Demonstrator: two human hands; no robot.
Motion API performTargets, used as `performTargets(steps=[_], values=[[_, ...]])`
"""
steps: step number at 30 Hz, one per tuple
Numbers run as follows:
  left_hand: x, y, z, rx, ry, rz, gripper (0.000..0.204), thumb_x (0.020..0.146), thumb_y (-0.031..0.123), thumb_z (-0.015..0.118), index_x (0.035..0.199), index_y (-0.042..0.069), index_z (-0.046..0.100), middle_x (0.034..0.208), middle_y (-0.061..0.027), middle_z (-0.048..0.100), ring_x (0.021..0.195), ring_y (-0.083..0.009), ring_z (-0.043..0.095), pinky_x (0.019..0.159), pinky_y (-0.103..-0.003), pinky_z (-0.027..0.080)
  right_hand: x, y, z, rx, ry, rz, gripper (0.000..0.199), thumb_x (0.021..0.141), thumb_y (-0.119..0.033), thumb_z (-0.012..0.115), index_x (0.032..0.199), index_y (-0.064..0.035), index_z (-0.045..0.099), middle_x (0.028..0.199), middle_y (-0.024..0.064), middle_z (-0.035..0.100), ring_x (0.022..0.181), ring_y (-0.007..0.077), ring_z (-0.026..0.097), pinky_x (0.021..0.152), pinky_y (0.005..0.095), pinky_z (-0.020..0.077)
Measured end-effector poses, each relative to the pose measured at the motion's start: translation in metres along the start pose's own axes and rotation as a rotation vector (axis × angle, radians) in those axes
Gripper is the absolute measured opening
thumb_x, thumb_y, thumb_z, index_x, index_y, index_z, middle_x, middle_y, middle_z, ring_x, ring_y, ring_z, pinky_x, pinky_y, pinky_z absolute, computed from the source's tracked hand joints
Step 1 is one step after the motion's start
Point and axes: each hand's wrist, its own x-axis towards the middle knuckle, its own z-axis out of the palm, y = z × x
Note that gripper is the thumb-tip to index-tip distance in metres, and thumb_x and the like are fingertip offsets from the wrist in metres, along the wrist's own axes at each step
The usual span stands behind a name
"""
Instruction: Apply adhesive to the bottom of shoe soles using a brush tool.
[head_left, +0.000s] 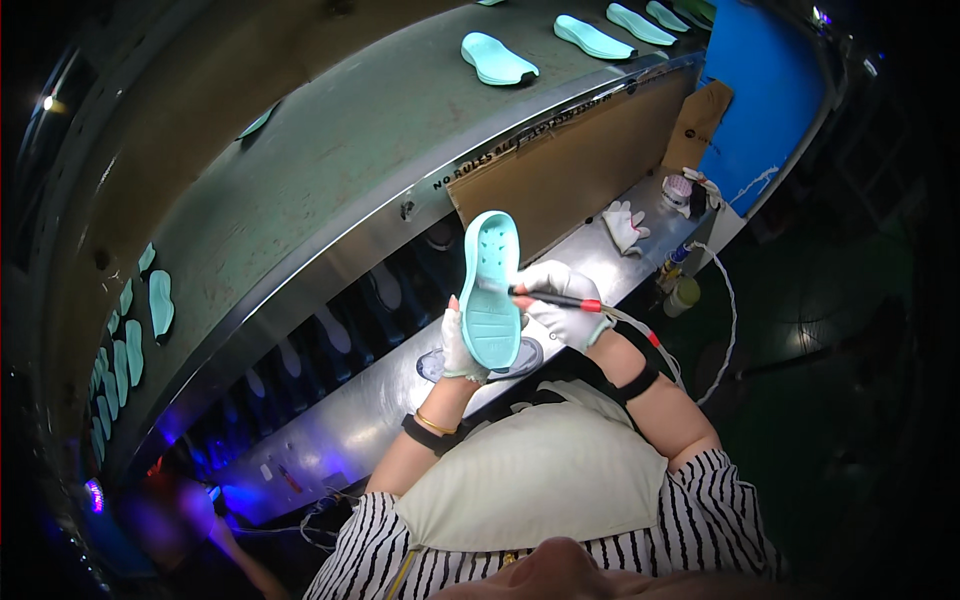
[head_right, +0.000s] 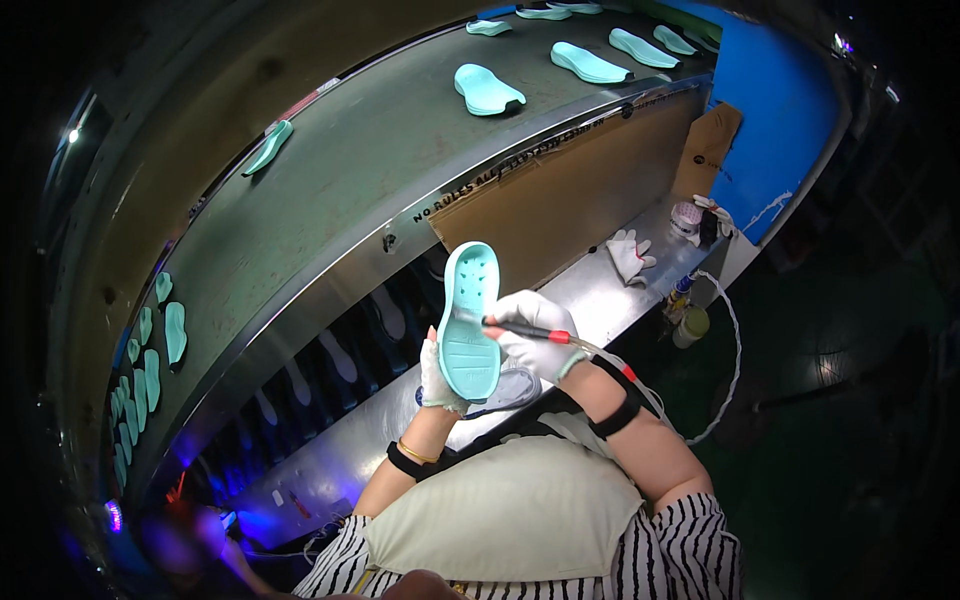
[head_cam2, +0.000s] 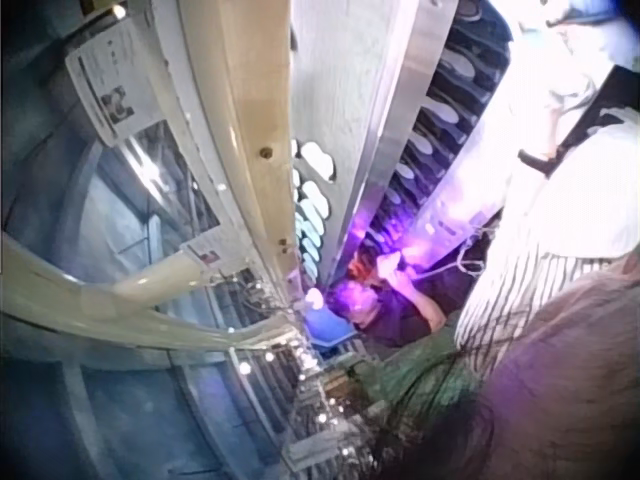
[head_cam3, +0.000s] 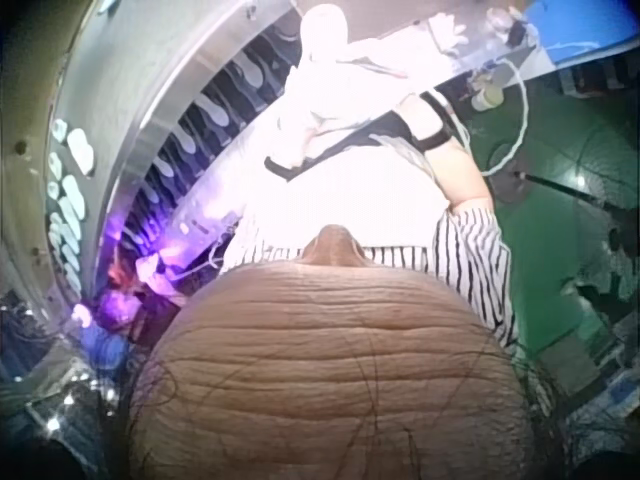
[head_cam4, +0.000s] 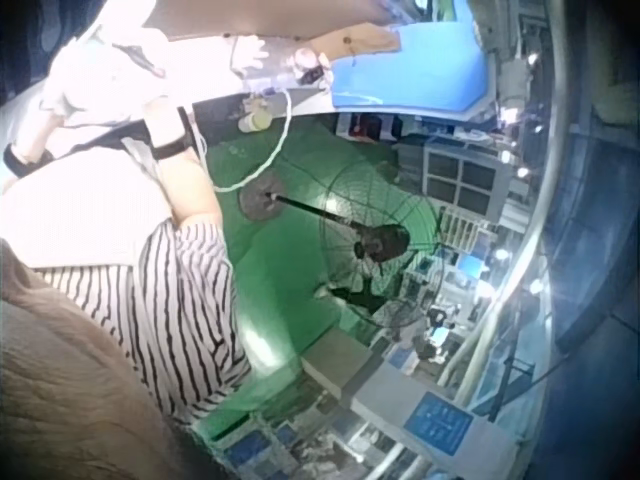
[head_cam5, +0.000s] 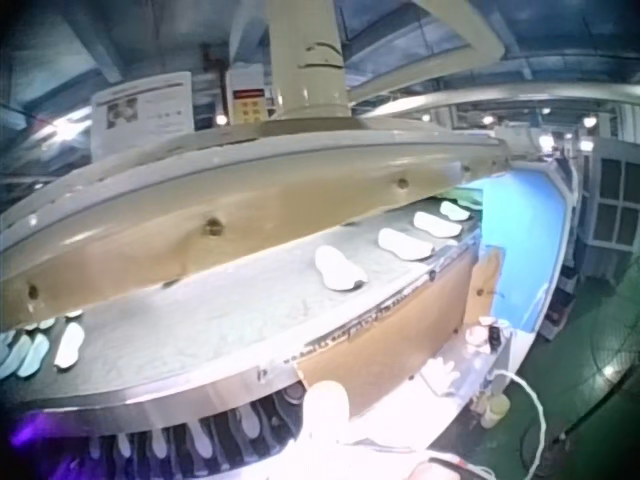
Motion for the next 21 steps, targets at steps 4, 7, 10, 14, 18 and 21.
performTargets(steps=[4,7,10,14,18,21], values=[[-0.001,0.005,0.014,0.052,0.087,-0.028,0.077,0.088,0.062,0.024,0.128,-0.002,0.041,0.112,-0.0238,0.057,0.096,-0.0293,0.061,0.082,-0.034,0.050,0.008,-0.018,-0.012,0.033,-0.005,-0.052,0.018,0.076,0.007,0.065,0.089,-0.0031,0.060,0.088,0.0046,0.063,0.083,0.0105,0.060,0.077,0.0249,0.0496],[-0.003,0.007,0.012,0.092,0.121,-0.070,0.075,0.091,0.059,0.018,0.128,-0.001,0.042,0.111,-0.0231,0.058,0.095,-0.0277,0.061,0.079,-0.035,0.051,0.018,-0.023,-0.024,-0.277,0.061,-0.232,0.015,0.075,0.008,0.062,0.085,-0.0033,0.060,0.087,0.0066,0.061,0.083,0.0162,0.060,0.075,0.0266,0.0494],[0.003,0.012,0.008,0.139,0.174,-0.002,0.065,0.094,0.053,0.021,0.126,0.002,0.046,0.109,-0.0164,0.060,0.093,-0.0250,0.061,0.079,-0.034,0.051,0.014,-0.036,-0.026,-0.570,-0.275,-0.422,0.014,0.066,0.003,0.064,0.076,-0.0049,0.057,0.084,0.0109,0.060,0.081,0.0286,0.059,0.073,0.0327,0.0486],[0.005,0.017,0.003,0.181,0.156,0.060,0.056,0.097,0.045,0.023,0.127,0.004,0.046,0.112,-0.0112,0.059,0.098,-0.0222,0.059,0.087,-0.035,0.046,0.001,-0.048,-0.028,-0.585,-0.435,-0.298,0.017,0.064,0.004,0.064,0.076,-0.0056,0.057,0.084,0.0096,0.061,0.082,0.0287,0.059,0.073,0.0344,0.0488],[0.010,0.016,0.012,0.154,0.133,0.098,0.056,0.096,0.046,0.023,0.128,0.005,0.044,0.109,-0.0117,0.060,0.096,-0.0232,0.060,0.085,-0.034,0.048,0.002,-0.048,-0.016,-0.468,-0.368,-0.317,0.016,0.070,0.003,0.066,0.082,-0.0054,0.060,0.094,0.0105,0.062,0.085,0.0266,0.060,0.075,0.0326,0.0484],[0.013,0.026,0.014,0.164,-0.037,0.102,0.056,0.096,0.046,0.024,0.128,0.005,0.045,0.107,-0.0128,0.061,0.093,-0.0229,0.061,0.083,-0.034,0.049,-0.006,-0.039,-0.011,-0.414,-0.406,-0.270,0.019,0.064,0.008,0.062,0.076,-0.0055,0.055,0.084,0.0087,0.060,0.081,0.0284,0.059,0.072,0.0343,0.0482]])
